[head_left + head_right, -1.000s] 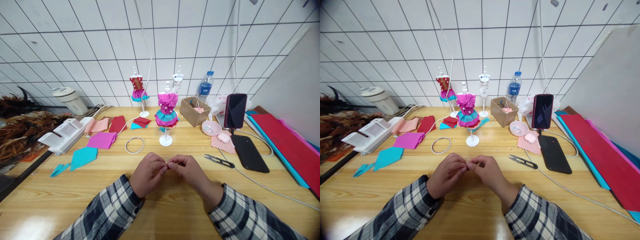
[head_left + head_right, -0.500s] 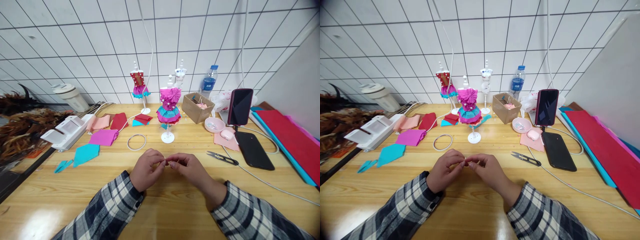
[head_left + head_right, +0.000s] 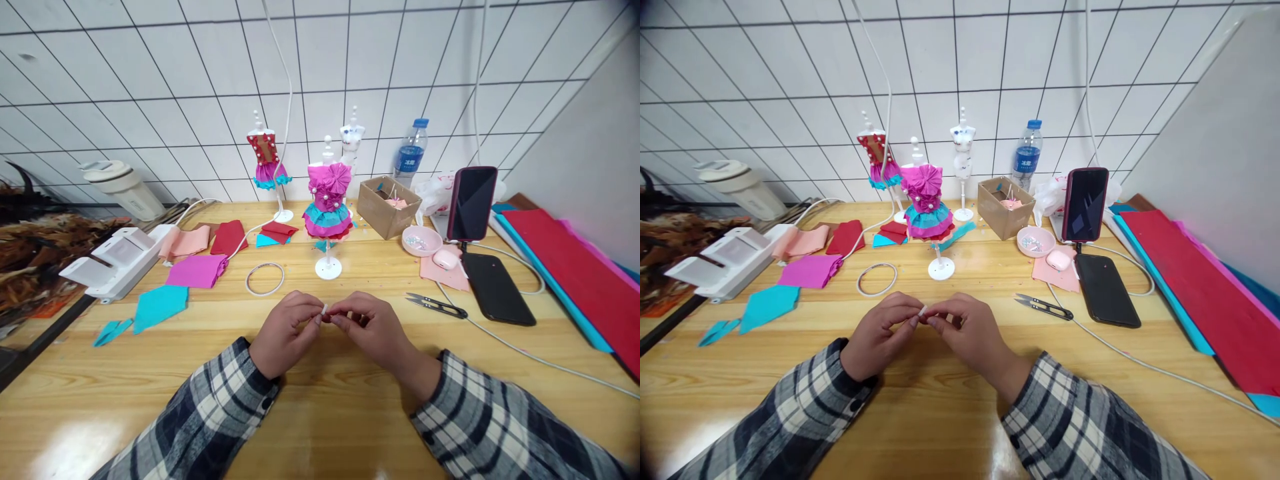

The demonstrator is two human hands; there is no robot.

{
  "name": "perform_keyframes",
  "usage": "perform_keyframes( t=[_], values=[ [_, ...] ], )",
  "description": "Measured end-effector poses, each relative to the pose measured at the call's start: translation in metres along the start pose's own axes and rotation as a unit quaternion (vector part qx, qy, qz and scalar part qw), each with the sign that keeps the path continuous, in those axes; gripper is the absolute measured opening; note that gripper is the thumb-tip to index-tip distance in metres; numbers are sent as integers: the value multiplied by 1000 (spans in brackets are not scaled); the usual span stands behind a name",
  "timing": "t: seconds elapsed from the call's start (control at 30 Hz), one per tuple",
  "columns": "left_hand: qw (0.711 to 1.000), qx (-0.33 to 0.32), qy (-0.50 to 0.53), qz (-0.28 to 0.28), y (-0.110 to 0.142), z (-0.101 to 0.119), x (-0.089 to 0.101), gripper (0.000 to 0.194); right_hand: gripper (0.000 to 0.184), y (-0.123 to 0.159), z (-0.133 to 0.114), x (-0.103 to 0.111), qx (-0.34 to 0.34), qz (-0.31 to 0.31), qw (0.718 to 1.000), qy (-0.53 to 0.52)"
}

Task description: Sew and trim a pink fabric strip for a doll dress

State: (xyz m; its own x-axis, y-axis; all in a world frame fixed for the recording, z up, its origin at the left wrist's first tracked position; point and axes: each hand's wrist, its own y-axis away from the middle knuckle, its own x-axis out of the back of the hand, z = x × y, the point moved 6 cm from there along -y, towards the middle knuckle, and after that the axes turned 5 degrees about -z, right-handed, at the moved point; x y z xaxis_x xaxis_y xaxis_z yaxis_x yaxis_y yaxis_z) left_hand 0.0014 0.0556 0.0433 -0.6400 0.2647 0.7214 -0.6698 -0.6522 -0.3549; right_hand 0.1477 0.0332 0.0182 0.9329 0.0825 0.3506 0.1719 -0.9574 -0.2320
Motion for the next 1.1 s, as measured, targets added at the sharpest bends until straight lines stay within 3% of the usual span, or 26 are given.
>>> perform_keyframes(
  t=[0.27,0.63,1.1],
  values=[
    [1000,9,-13,4,-1,1,-1,23,8,8,-13,6,78,52,990,109],
    [998,-32,-50,27,0,4,-2,16,15,11,-18,1,133,6,975,180],
    [998,-10,-49,-25,0,8,-15,17,6,8,-15,0,75,7,957,281]
  ],
)
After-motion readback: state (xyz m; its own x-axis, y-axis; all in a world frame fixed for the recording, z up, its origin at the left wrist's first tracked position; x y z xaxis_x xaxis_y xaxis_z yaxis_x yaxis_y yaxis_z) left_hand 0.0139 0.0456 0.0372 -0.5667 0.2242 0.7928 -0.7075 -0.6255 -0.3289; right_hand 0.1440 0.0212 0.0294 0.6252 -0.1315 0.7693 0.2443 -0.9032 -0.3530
